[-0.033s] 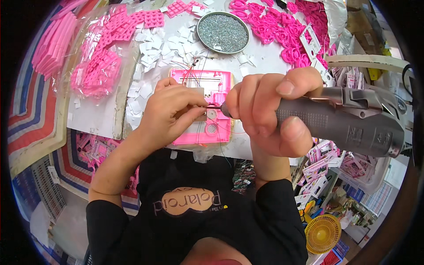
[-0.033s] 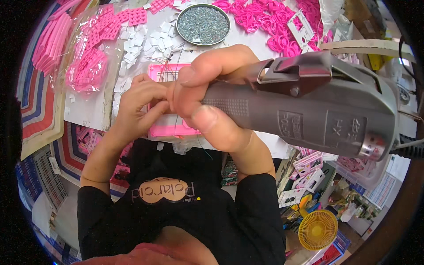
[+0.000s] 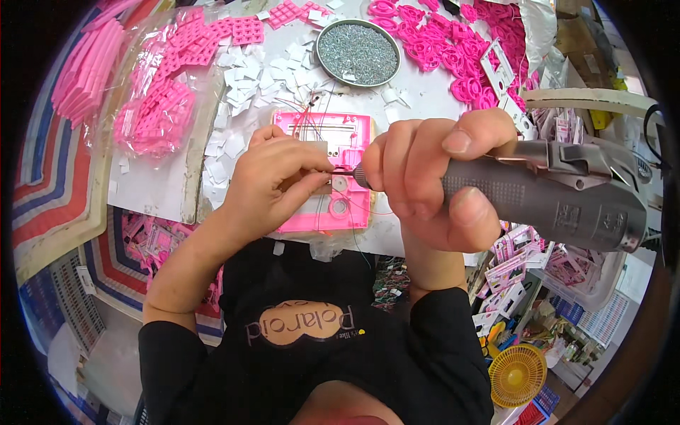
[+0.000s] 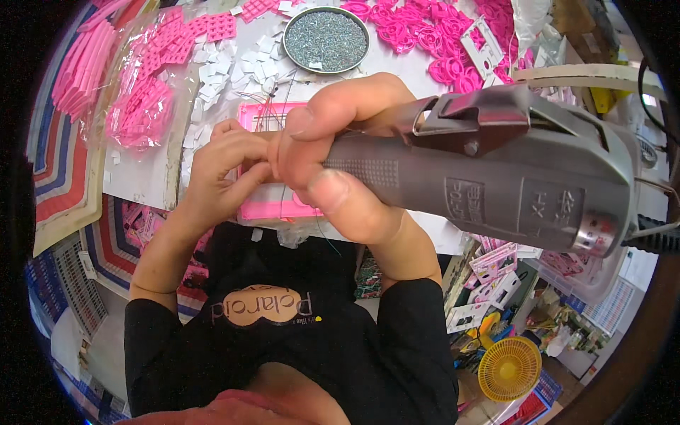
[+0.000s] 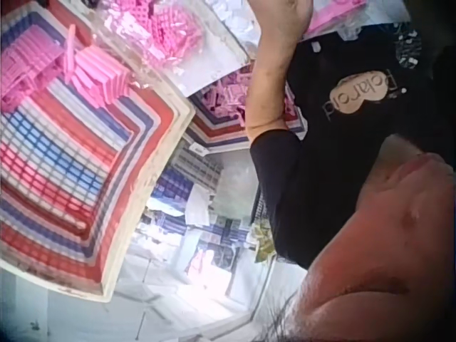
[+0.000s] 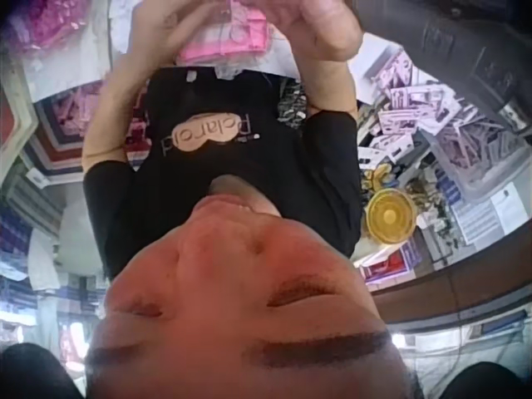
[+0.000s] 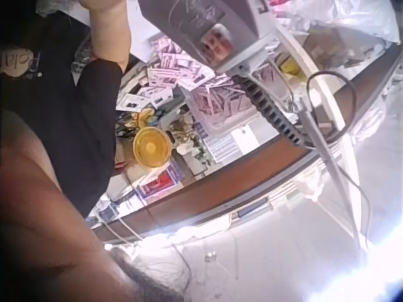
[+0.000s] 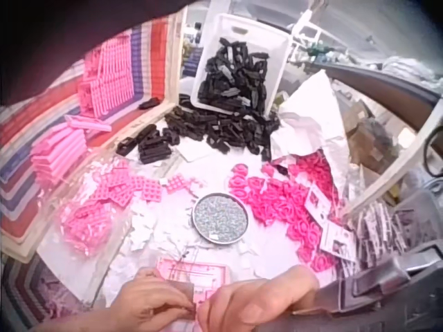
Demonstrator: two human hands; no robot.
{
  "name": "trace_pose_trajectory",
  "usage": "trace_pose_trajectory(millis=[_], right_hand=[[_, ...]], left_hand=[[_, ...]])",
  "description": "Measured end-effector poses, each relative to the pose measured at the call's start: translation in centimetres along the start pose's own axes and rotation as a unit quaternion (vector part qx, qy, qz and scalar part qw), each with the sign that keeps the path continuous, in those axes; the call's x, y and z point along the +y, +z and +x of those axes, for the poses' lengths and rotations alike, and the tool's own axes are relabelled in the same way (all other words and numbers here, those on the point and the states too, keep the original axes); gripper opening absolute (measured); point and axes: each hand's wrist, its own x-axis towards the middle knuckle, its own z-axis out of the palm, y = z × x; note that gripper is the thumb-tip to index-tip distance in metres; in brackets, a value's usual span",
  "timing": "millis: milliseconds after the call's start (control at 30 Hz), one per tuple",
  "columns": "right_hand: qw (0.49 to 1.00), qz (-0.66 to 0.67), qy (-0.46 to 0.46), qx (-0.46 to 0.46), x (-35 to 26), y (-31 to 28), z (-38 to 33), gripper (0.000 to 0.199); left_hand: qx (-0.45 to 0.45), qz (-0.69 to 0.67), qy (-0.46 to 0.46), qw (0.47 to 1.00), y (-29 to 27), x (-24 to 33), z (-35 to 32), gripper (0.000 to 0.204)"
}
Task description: Assembling a pink electronic toy piggy bank by installing internal components like the circuit board and speaker using a glue gun.
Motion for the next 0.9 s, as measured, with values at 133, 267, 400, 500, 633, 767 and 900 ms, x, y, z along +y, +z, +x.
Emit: trace_pose_trajectory(millis=[133, 267, 400, 500, 633, 767, 900], right_hand=[[1.0, 0.002, 0.009, 0.0, 0.3, 0.0, -0.3, 0.035], [0.999, -0.002, -0.016, -0.033, 0.5, -1.1, -0.5, 0.034], [0.996, -0.057, -0.025, -0.062, -0.6, -3.0, -0.5, 0.034], [0.997, -0.052, -0.051, 0.024, -0.4, -3.0, -0.4, 0.033], [0.997, -0.074, -0.035, -0.006, 0.9, -4.1, -0.1, 0.034], [0.997, -0.071, -0.01, 0.008, 2.0, -3.9, -0.8, 0.033], [0.996, -0.085, 0.012, 0.015, 3.9, -3.6, -1.3, 0.031]], left_hand=[[-0.014, -0.014, -0.004, 1.0, -0.1, -0.2, -0.2, 0.01], [-0.017, 0.037, 0.043, 0.998, 0.1, -0.3, 0.5, 0.015], [-0.082, 0.046, 0.077, 0.993, 0.1, 0.1, 3.9, 0.027], [-0.113, 0.015, 0.045, 0.992, -1.3, -4.1, 11.3, 0.021], [-0.239, 0.526, -0.059, 0.814, 1.2, -8.3, 17.9, 0.028], [-0.212, 0.461, 0.028, 0.861, 2.3, -12.3, 18.1, 0.018], [-0.21, 0.484, -0.019, 0.849, 3.0, -11.4, 18.7, 0.024]])
